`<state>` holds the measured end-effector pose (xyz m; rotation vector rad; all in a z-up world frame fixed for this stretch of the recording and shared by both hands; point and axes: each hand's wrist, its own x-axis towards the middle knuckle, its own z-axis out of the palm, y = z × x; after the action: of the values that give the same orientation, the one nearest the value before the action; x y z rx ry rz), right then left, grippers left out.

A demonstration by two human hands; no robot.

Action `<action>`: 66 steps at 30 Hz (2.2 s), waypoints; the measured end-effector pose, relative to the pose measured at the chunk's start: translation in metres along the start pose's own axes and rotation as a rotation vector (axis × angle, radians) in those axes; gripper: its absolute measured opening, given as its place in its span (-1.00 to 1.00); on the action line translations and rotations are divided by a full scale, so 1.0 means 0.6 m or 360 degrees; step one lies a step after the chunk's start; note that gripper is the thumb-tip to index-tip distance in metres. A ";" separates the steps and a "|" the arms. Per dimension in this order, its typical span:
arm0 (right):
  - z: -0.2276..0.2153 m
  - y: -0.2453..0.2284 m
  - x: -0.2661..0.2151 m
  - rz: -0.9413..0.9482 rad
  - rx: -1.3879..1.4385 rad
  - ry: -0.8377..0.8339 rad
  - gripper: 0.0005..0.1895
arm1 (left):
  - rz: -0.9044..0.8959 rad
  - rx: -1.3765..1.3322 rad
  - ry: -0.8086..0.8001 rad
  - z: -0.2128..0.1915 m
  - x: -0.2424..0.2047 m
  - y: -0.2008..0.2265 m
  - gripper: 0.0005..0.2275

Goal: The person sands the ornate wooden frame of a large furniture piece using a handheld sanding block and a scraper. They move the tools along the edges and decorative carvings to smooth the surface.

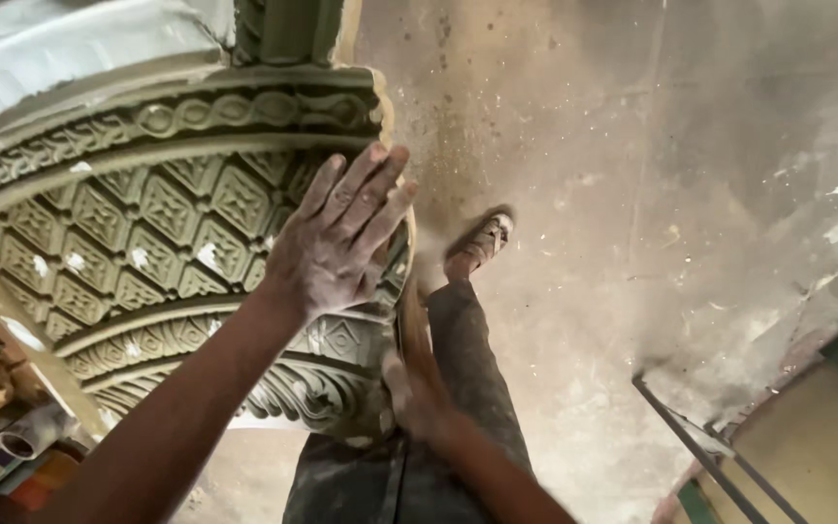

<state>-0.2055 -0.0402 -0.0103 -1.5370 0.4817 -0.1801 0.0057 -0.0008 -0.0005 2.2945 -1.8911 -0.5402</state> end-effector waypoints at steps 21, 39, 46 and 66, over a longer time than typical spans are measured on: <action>-0.054 0.003 0.057 0.0559 0.1107 -0.0109 -0.33 | 0.0014 0.0065 0.0253 -0.007 -0.003 0.001 -0.37; -0.063 0.007 0.143 0.0077 -0.0024 -0.0007 -0.38 | -0.0020 -0.0047 0.0385 0.011 -0.035 0.007 -0.23; -0.017 -0.011 0.054 0.0032 0.0186 0.0007 -0.32 | 0.0050 -0.0107 0.0217 0.018 -0.027 0.012 -0.14; -0.107 -0.088 0.142 0.0550 -0.0272 -0.0489 -0.18 | -0.0438 -0.0131 0.0620 -0.002 0.001 0.003 -0.45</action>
<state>-0.1454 -0.1356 0.0277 -1.5858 0.5172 0.3681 0.0047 -0.0020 0.0011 2.4035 -1.3654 -0.1710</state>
